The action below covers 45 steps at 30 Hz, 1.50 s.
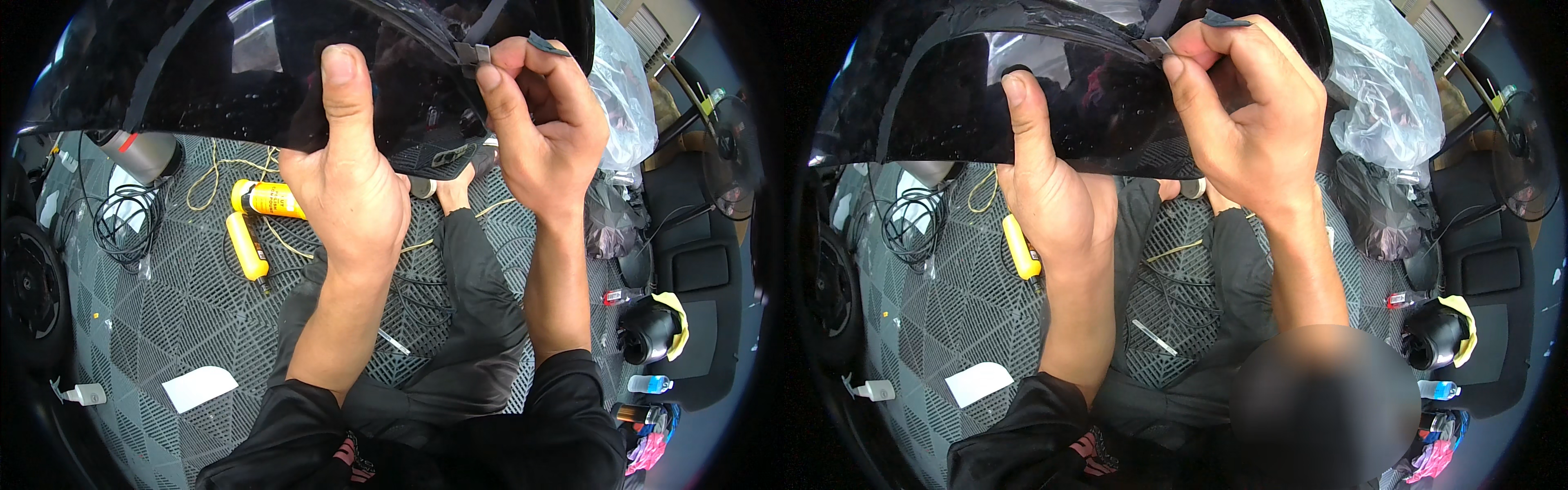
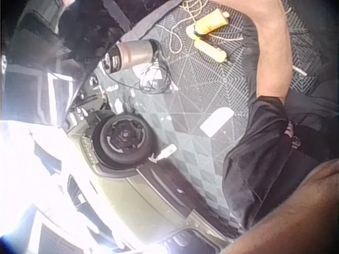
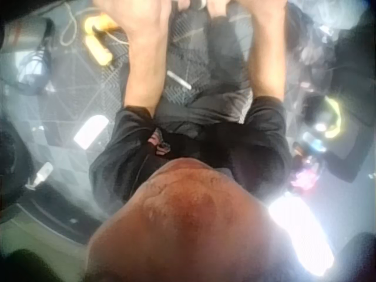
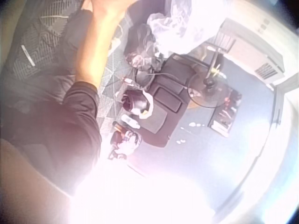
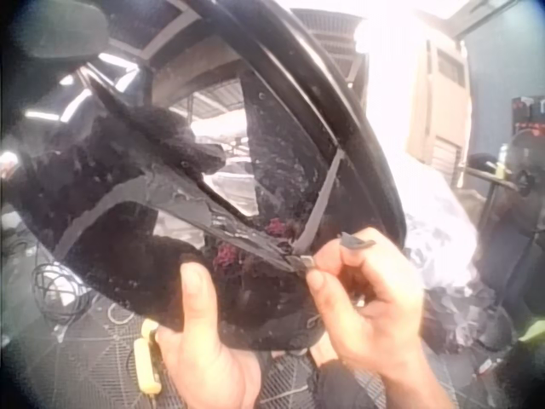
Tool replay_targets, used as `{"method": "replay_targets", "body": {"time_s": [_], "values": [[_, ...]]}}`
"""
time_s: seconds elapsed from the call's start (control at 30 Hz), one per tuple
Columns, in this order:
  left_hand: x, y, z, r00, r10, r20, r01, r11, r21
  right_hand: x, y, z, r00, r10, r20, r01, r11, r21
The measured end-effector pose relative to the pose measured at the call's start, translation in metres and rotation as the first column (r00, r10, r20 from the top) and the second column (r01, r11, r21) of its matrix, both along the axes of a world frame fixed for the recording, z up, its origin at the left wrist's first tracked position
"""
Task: The person sits on the floor and uses a small white plastic tool to peel and remove strips of black tape from the edges of a glossy black car part. The person repeatedly lifts, scrapes, and pulls the tape off the curved surface.
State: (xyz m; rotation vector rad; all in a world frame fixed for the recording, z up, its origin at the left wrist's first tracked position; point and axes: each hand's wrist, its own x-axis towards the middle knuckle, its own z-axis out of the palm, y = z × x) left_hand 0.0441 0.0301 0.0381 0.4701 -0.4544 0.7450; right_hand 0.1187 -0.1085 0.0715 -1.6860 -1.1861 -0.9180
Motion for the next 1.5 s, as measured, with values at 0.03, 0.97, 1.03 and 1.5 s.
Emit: {"method": "replay_targets", "body": {"time_s": [0.03, 0.97, 1.03, 1.5], "values": [[-0.003, -0.002, 0.002, 1.000, -0.018, -0.018, 0.018, 1.000, -0.021, 0.001, 0.000, 0.001, 1.000, 0.004, 0.003, -0.004, 1.000, 0.002], [0.028, 0.015, -0.004, 0.980, 0.201, 0.003, -0.197, 0.954, 0.226, 0.007, -0.001, 0.009, 0.996, 0.034, 0.078, -0.031, 0.999, -0.039], [0.026, 0.012, -0.001, 0.973, 0.229, -0.011, -0.221, 0.951, 0.216, 0.008, -0.001, 0.009, 0.995, 0.042, 0.087, -0.038, 0.999, -0.036], [0.021, 0.004, -0.008, 0.983, 0.179, -0.033, -0.173, 0.976, 0.135, 0.006, 0.000, 0.009, 0.995, 0.056, 0.078, -0.055, 0.998, -0.015]]}}
